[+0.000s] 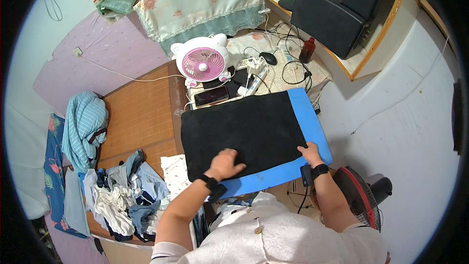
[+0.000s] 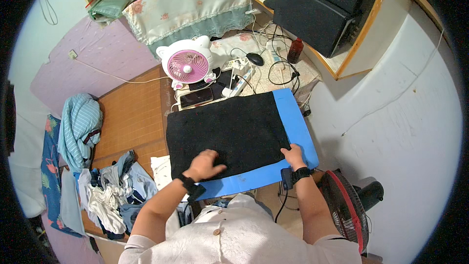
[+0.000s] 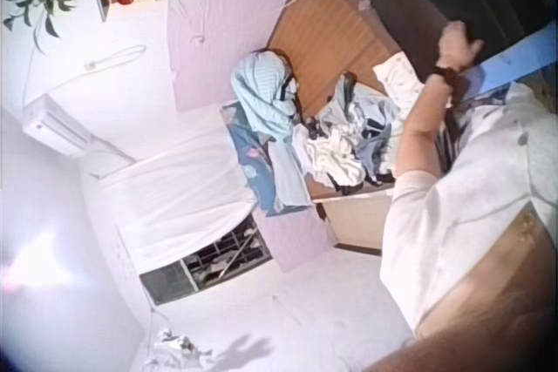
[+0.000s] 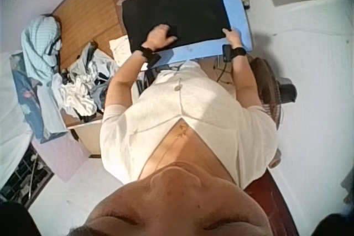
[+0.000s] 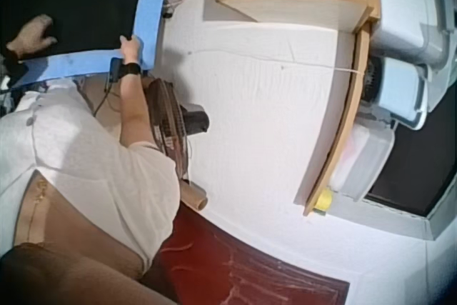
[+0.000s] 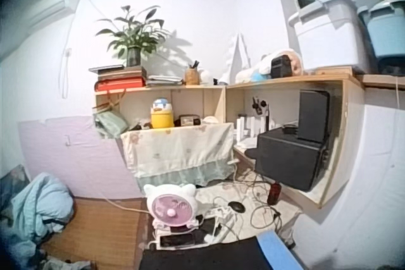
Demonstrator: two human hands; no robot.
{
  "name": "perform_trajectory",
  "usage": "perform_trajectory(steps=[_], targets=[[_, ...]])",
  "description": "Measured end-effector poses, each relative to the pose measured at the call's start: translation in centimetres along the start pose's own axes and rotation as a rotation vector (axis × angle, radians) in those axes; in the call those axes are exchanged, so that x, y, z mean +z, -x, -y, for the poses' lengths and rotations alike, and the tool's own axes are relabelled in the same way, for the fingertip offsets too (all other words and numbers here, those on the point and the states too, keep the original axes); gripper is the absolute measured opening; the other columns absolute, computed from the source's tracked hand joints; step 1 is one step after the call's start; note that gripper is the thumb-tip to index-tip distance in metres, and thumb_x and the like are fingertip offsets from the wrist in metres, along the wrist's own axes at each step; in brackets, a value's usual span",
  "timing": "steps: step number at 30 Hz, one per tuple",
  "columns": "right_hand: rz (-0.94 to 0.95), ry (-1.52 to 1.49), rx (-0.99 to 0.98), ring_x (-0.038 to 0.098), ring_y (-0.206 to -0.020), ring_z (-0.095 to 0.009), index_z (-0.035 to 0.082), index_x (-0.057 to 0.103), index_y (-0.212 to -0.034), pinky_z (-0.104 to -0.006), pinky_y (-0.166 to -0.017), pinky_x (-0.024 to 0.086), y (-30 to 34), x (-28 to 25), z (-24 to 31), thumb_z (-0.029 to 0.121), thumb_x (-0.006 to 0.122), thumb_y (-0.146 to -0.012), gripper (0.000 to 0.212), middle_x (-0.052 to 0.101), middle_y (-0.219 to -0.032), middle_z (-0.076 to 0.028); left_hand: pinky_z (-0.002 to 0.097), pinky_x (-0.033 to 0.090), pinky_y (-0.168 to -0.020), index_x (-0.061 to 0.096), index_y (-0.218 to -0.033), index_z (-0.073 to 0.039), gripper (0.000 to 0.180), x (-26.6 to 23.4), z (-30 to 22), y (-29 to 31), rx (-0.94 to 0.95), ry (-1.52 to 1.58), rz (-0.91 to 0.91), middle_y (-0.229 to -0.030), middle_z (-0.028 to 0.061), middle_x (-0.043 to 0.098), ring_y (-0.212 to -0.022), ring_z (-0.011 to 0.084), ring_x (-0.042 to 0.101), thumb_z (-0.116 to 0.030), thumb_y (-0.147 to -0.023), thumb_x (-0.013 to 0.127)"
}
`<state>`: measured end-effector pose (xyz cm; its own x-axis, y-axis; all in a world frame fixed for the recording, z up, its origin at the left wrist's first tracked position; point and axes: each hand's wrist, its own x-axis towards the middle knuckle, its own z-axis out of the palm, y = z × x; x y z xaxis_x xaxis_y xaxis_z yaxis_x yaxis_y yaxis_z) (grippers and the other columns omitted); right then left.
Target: Folding various items of clothing on a small blue surface.
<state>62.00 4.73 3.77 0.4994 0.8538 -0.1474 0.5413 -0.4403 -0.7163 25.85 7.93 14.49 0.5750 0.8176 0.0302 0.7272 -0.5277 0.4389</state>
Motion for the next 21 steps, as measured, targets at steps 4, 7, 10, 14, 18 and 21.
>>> perform_trajectory(steps=[4,7,10,14,18,21], targets=[[0.198,-0.233,0.131,0.052,-0.049,-0.021,-0.011,0.051,-0.087,-0.0333,-0.051,0.048,2.2,-2.7,7.1,0.012,0.060,-0.072,0.029,0.055,-0.069,-0.015,0.0390,0.046,-0.070,0.047,-0.104,0.001,0.065,2.2,-4.5,-0.4,0.077,-0.239,0.303,-0.097,0.0178,0.049,-0.089,0.0318,0.050,-0.047,-0.062,0.063],[0.213,-0.448,0.180,0.049,-0.042,-0.017,-0.009,0.047,-0.098,-0.0288,-0.042,0.045,1.9,-3.6,7.5,0.008,0.058,-0.073,0.032,0.054,-0.067,-0.013,0.0355,0.049,-0.064,0.046,-0.105,0.003,0.054,3.7,-5.7,-0.7,0.134,-0.375,0.312,-0.094,0.0185,0.052,-0.081,0.0311,0.054,-0.035,-0.069,0.059],[0.162,-0.556,0.151,0.050,-0.043,-0.017,-0.009,0.042,-0.103,-0.0289,-0.040,0.043,2.0,-3.7,8.3,0.007,0.058,-0.073,0.037,0.054,-0.070,-0.013,0.0357,0.049,-0.058,0.043,-0.107,0.007,0.043,5.7,-4.7,-1.0,0.137,-0.521,0.254,-0.084,0.0216,0.056,-0.070,0.0313,0.058,-0.020,-0.075,0.050],[0.090,-0.551,0.111,0.053,-0.044,-0.018,-0.001,0.036,-0.114,-0.0282,-0.038,0.041,2.6,-4.2,8.9,0.006,0.057,-0.074,0.046,0.055,-0.074,-0.016,0.0413,0.048,-0.061,0.051,-0.083,0.002,0.017,1.8,-4.4,-3.4,-0.095,-0.146,0.223,-0.073,0.0239,0.058,-0.067,0.0349,0.059,-0.008,-0.074,0.041],[0.085,-0.428,0.030,0.054,-0.045,-0.018,0.005,0.038,-0.112,-0.0285,-0.039,0.042,4.1,-4.3,9.4,0.005,0.055,-0.074,0.042,0.055,-0.071,-0.015,0.0365,0.052,-0.056,0.049,-0.102,0.006,0.031,-4.1,-5.7,-7.2,-0.372,0.601,0.211,-0.091,0.0227,0.056,-0.069,0.0312,0.059,-0.003,-0.077,0.034],[0.199,-0.350,-0.027,0.056,-0.046,-0.017,0.008,0.040,-0.103,-0.0299,-0.041,0.043,5.9,-3.5,10.7,0.008,0.054,-0.074,0.032,0.055,-0.062,-0.013,0.0342,0.053,-0.056,0.044,-0.110,0.004,0.034,-5.1,-5.3,-8.8,-0.467,0.995,0.129,-0.089,0.0153,0.052,-0.057,0.0229,0.056,-0.001,-0.080,0.028]])
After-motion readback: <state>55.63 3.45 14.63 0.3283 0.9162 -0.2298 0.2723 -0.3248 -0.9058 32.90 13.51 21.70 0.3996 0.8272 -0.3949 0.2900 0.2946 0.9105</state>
